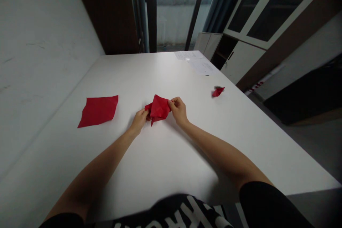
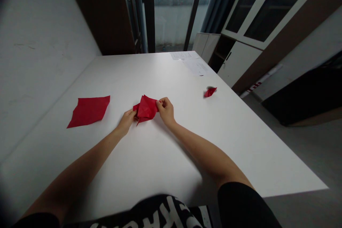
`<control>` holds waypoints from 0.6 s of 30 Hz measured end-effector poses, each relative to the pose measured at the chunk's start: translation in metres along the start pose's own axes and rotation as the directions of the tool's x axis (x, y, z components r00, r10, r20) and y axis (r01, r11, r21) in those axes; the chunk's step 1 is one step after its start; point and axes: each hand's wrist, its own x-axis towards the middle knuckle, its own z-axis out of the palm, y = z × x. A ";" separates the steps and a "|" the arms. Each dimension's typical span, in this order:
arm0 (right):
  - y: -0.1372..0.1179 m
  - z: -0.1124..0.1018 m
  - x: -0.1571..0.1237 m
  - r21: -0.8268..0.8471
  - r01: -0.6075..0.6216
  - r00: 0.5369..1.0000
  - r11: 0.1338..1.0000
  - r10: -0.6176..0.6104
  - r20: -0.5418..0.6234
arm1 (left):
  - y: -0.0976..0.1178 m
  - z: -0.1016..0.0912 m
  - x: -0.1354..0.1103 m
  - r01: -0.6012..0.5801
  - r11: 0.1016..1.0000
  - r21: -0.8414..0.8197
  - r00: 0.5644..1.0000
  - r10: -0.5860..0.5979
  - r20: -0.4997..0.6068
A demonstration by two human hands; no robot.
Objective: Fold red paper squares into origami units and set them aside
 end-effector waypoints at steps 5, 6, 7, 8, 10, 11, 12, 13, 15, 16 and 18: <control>0.006 -0.004 0.004 0.011 0.036 0.996 0.999 -0.035 -0.085 | 0.000 -0.001 0.003 0.067 0.962 -0.265 0.996 -0.082 -0.043; 0.009 -0.004 0.005 0.013 0.027 0.995 1.000 -0.025 -0.098 | 0.000 -0.001 0.003 0.070 0.945 -0.319 0.995 -0.090 -0.048; 0.011 -0.004 0.006 0.020 0.008 0.994 1.000 -0.006 -0.111 | 0.001 -0.001 0.003 0.066 0.929 -0.363 0.995 -0.089 -0.047; 0.014 -0.004 0.006 0.032 -0.015 0.992 0.999 0.019 -0.123 | 0.001 0.000 0.003 0.054 0.916 -0.398 0.996 -0.078 -0.045; 0.017 -0.004 0.007 0.059 -0.063 0.989 0.996 0.070 -0.129 | 0.000 0.000 0.003 0.020 0.905 -0.424 0.998 -0.043 -0.046; 0.019 -0.003 0.007 0.067 -0.078 0.988 0.995 0.086 -0.128 | -0.001 0.000 0.003 0.002 0.910 -0.415 0.998 -0.027 -0.054; 0.019 -0.003 0.007 0.069 -0.083 0.988 0.994 0.091 -0.124 | -0.001 -0.001 0.003 -0.015 0.918 -0.396 0.998 -0.013 -0.068; 0.019 -0.003 0.007 0.067 -0.080 0.989 0.995 0.087 -0.121 | -0.002 -0.002 0.003 -0.026 0.928 -0.371 0.997 -0.005 -0.082; 0.017 -0.004 0.007 0.056 -0.063 0.991 0.996 0.069 -0.117 | -0.003 -0.004 0.003 -0.047 0.944 -0.327 0.993 0.009 -0.117; 0.017 -0.004 0.007 0.053 -0.057 0.991 0.997 0.063 -0.120 | -0.003 -0.005 0.004 -0.058 0.947 -0.315 0.991 0.017 -0.133; 0.015 -0.006 0.008 0.048 -0.058 0.989 0.997 0.064 -0.135 | -0.002 -0.006 0.004 -0.085 0.941 -0.326 0.987 0.034 -0.159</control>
